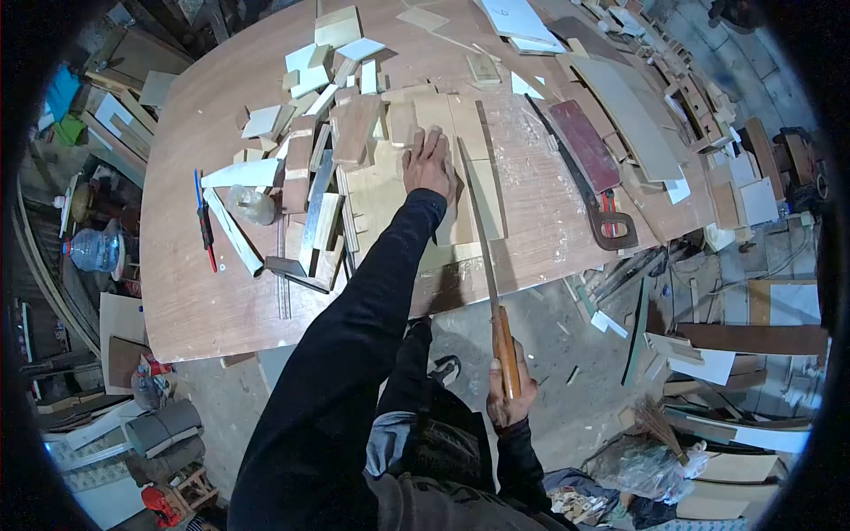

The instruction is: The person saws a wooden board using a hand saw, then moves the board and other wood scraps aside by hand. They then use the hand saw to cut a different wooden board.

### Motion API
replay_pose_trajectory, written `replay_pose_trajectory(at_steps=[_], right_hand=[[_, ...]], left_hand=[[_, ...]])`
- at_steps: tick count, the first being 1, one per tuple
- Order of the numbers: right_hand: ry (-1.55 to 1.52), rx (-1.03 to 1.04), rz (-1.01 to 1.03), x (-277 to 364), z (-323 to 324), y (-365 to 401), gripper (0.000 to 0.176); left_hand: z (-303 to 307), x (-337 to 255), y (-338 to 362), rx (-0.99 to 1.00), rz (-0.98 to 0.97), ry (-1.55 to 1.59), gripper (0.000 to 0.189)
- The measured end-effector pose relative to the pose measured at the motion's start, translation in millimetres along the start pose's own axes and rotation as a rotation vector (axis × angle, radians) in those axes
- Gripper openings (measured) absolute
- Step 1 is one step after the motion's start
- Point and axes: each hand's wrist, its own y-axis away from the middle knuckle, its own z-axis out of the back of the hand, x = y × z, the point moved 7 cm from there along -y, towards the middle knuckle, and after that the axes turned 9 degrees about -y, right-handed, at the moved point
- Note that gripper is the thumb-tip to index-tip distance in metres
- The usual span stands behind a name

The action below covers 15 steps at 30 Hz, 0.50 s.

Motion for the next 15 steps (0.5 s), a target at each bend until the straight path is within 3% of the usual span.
replay_pose_trajectory(at_steps=[5, 6, 15], right_hand=[[0.057, -0.027, 0.056, 11, 4, 14, 0.052], [0.000, -0.009, -0.093, 16, 0, 3, 0.052], [0.009, -0.056, 0.027, 14, -5, 3, 0.046]], left_hand=[[0, 3, -2, 0.027, 0.015, 0.032, 0.049], [2, 0, 2, 0.020, 0.011, 0.054, 0.049], [4, 1, 6, 0.039, 0.006, 0.044, 0.053]])
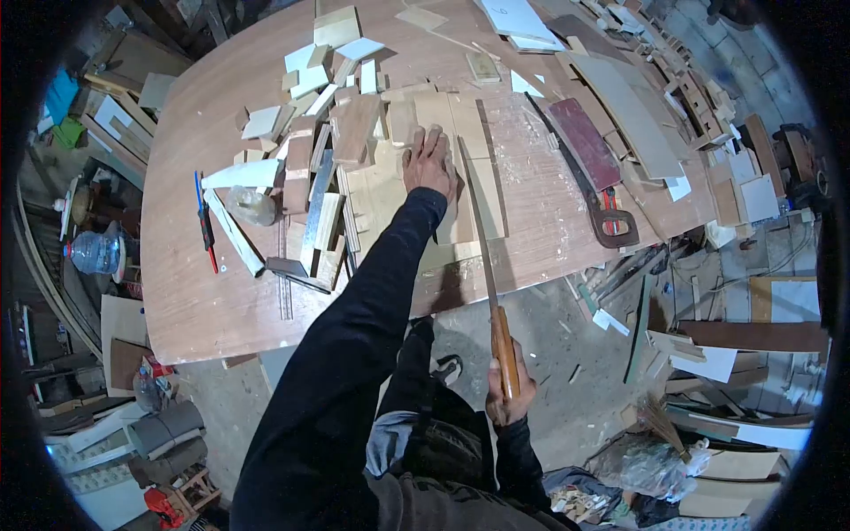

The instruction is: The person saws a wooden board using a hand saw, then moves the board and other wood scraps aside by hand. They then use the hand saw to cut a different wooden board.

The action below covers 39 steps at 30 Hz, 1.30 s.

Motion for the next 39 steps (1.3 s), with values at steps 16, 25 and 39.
replay_pose_trajectory(at_steps=[16, 25, 39], right_hand=[[0.158, 0.012, 0.087, -12, 3, 9, 0.048], [0.005, -0.009, 0.082, -25, -1, -2, 0.050], [0.249, -0.029, 0.210, 7, 7, 17, 0.039]], left_hand=[[-8, 6, -7, -0.037, -0.008, 0.057, 0.052], [-3, 3, -7, -0.058, -0.013, 0.062, 0.049], [-9, 4, -11, -0.036, 0.011, 0.041, 0.046]])
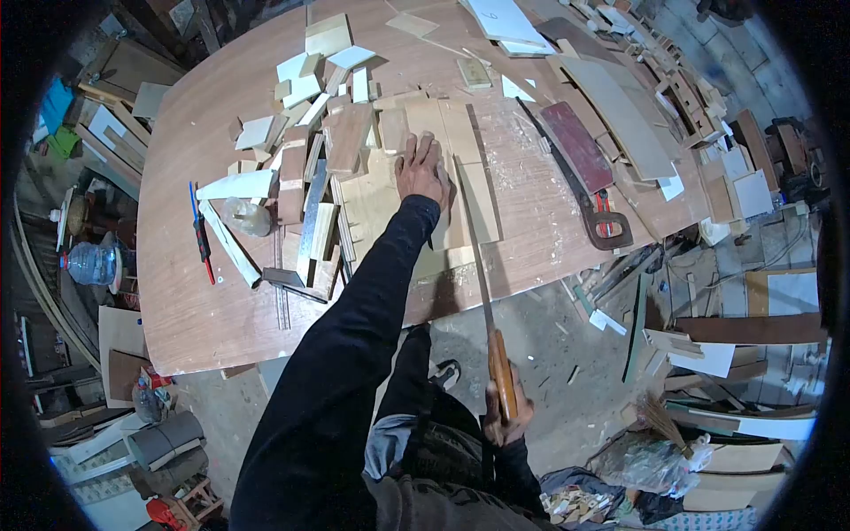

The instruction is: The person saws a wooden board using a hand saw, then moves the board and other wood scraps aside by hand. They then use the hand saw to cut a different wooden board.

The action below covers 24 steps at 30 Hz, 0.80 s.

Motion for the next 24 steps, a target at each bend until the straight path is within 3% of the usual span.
replay_pose_trajectory(at_steps=[3, 7, 13, 16, 19, 21, 22, 24], right_hand=[[-0.091, 0.008, -0.068, -9, -5, -11, 0.052], [-0.077, -0.015, -0.021, -5, -2, -3, 0.054], [0.000, 0.031, -0.018, -11, 1, 0, 0.045], [-0.101, 0.040, -0.062, -15, -2, -7, 0.046], [0.003, 0.013, 0.048, -2, 2, -7, 0.045], [-0.134, 0.071, -0.119, -4, -2, -12, 0.045], [-0.179, 0.040, -0.178, -12, -4, -12, 0.053], [-0.171, 0.010, -0.101, -13, -5, -6, 0.054]], left_hand=[[4, 3, -2, -0.030, -0.012, 0.007, 0.048], [0, 4, 0, -0.007, -0.016, 0.006, 0.052], [-2, 2, 1, -0.024, -0.019, -0.011, 0.052], [-1, 4, 0, -0.027, -0.020, -0.004, 0.051], [-2, 3, -2, -0.024, -0.018, -0.018, 0.050], [-2, 3, 2, -0.015, -0.015, -0.004, 0.052], [1, 1, 3, -0.017, -0.018, -0.010, 0.052], [1, 1, 0, 0.023, -0.014, -0.011, 0.054]])
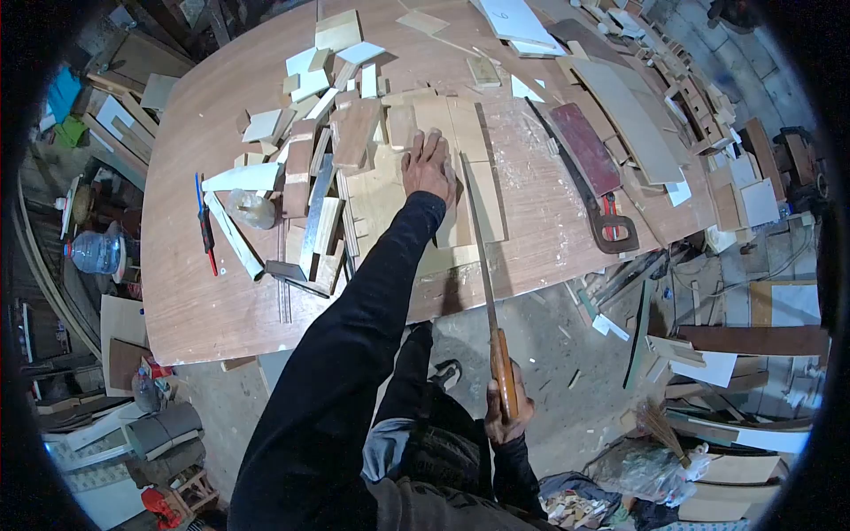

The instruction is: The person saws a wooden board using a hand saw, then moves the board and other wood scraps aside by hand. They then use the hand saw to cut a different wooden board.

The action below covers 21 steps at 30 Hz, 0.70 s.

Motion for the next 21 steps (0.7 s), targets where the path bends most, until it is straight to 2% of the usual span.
replay_pose_trajectory(at_steps=[1, 3, 5, 9, 11, 12, 14, 16, 17, 18, 19, 21], right_hand=[[0.025, -0.019, 0.060, 3, 4, 7, 0.056], [0.044, -0.036, -0.001, -1, 8, 7, 0.057], [0.068, 0.037, 0.036, 3, 2, -3, 0.039], [0.074, 0.015, 0.113, 3, 7, 5, 0.044], [0.027, 0.011, -0.071, -9, 5, 1, 0.047], [0.020, 0.006, -0.067, -20, 3, 5, 0.047], [0.043, -0.084, 0.102, -34, 8, 26, 0.045], [0.119, -0.045, 0.111, -18, 9, 18, 0.046], [0.185, -0.007, 0.118, -5, 6, 11, 0.046], [-0.015, 0.027, -0.075, -5, 3, 3, 0.047], [-0.015, 0.025, -0.081, -9, 3, 5, 0.047], [0.089, 0.011, 0.047, -10, 0, 1, 0.049]], left_hand=[[-2, 2, 2, 0.008, 0.006, 0.001, 0.054], [-4, 2, 2, -0.023, -0.002, -0.010, 0.057], [-5, 1, 2, -0.015, -0.001, -0.013, 0.057], [-4, 1, 1, 0.017, 0.013, -0.025, 0.057], [-5, 0, 3, 0.027, 0.016, -0.024, 0.057], [-3, 0, -1, 0.033, 0.012, -0.030, 0.057], [-4, 2, 4, 0.028, -0.007, -0.016, 0.057], [-2, -1, 4, 0.007, -0.008, 0.001, 0.057], [2, -2, 2, -0.031, -0.009, -0.012, 0.051], [3, -2, 2, -0.062, -0.013, -0.025, 0.045], [1, -3, 4, -0.056, -0.016, -0.024, 0.045], [-3, 2, -1, 0.009, 0.003, 0.010, 0.054]])
